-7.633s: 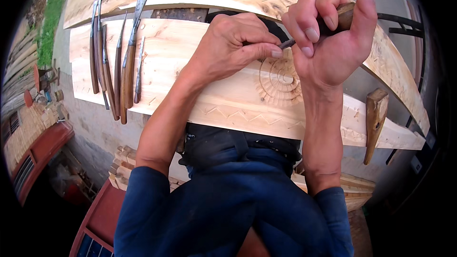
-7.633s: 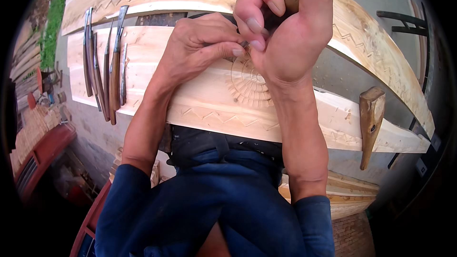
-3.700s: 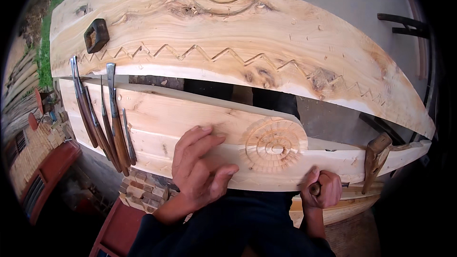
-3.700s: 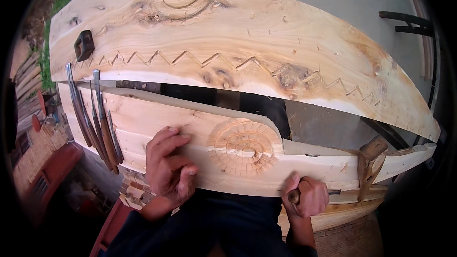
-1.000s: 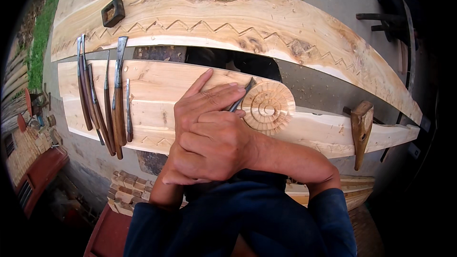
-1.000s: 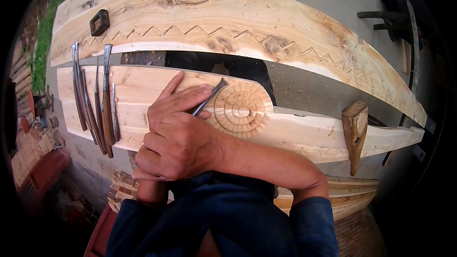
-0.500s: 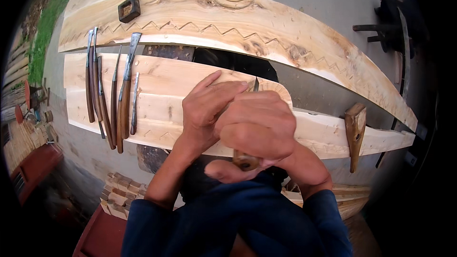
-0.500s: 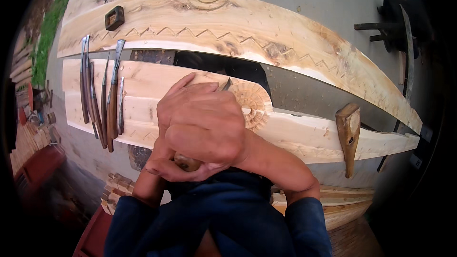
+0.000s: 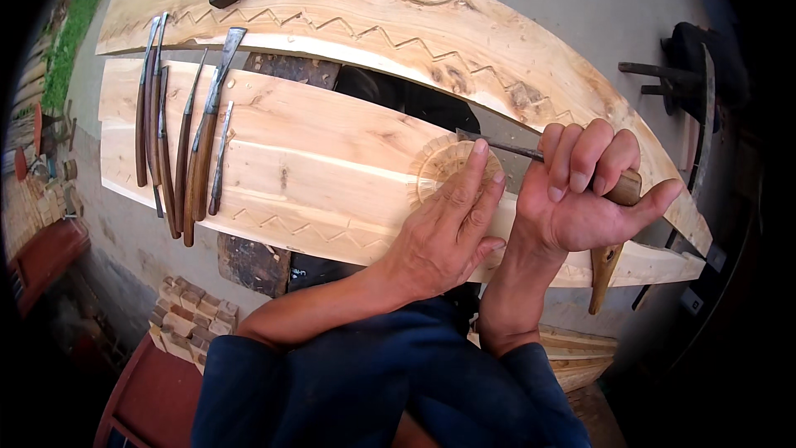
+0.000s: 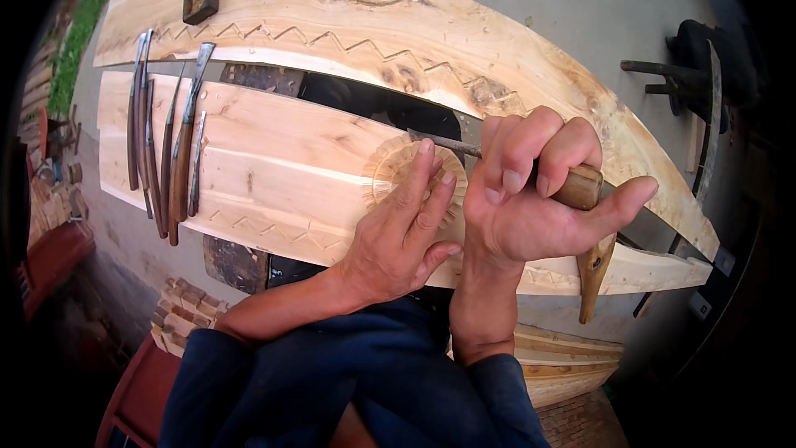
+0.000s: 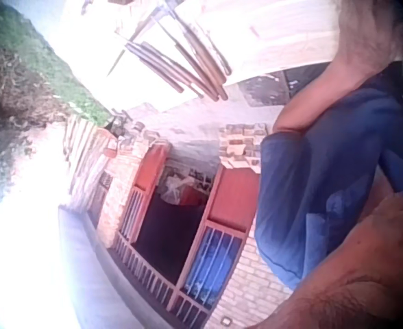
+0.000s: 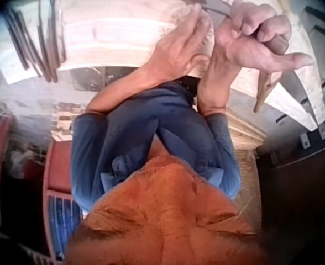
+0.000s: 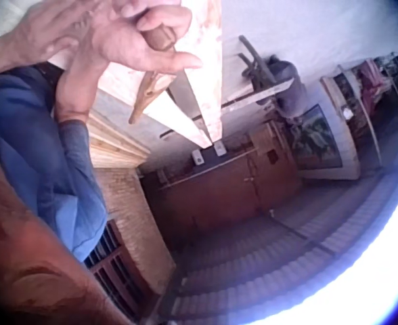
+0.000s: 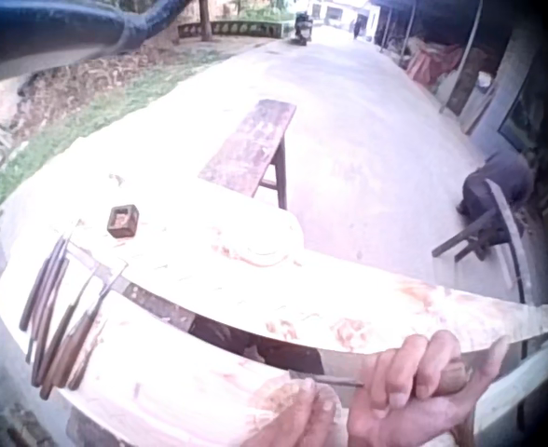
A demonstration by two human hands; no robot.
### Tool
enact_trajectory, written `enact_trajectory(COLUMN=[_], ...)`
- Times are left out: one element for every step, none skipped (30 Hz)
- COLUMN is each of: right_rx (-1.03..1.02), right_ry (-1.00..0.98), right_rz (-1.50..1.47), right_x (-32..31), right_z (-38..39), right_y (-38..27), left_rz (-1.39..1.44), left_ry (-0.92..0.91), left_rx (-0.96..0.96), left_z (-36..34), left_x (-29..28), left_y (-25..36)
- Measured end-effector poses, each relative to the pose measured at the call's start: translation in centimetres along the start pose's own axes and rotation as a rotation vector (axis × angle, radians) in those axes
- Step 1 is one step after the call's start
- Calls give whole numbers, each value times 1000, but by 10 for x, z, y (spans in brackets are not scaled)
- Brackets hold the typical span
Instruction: The person carves a decorative spiral pattern into a piece of wood using a gouge chisel.
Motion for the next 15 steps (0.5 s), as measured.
enact_trajectory(right_rx=[-2, 1, 35, 70, 73, 81, 89, 92, 92, 92, 95, 93, 92, 94, 95], right_ry=[-3, 2, -28, -59, -56, -61, -67, -64, -74, -84, -81, -82, -83, -82, -85], right_rz=[-8, -9, 25, 59, 60, 53, 46, 47, 45, 44, 44, 44, 45, 45, 48], right_x=[0, -1, 3, 6, 5, 5, 6, 5, 7, 8, 8, 8, 8, 8, 8], right_z=[0, 0, -1, -2, -2, -2, -2, -2, -2, -2, -2, -2, -2, -2, -2], right_y=[1, 1, 3, 5, 6, 8, 9, 10, 11, 12, 13, 13, 13, 14, 14], left_rz=[1, 2, 3, 5, -11, -27, -24, -29, -36, -34, -42, -52, -52, -51, -49], left_ry=[-3, -7, -9, -11, -13, -15, -17, -11, -5, -6, -1, 5, 5, 2, -2], left_rx=[-4, -8, -12, -15, -20, -24, -26, -23, -20, -23, -21, -20, -21, -23, -24], left_z=[0, 0, 0, 0, 0, 1, 1, 1, 2, 2, 1, 1, 1, 2, 2], left_x=[1, 2, 2, 2, 3, 3, 4, 5, 5, 5, 5, 3, 4, 4, 5], left_y=[0, 0, 0, -1, -1, 0, -1, -2, -2, -3, -2, -1, -2, -2, -3])
Point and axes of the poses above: each hand's wrist, its own z-axis away from the middle knuckle, its own x-axis out of the palm, y = z × x, the point moved 10 cm from there along -z, towards the middle knuckle, and after that the axes turned 11 degrees about -y, right-handed, at the moved point
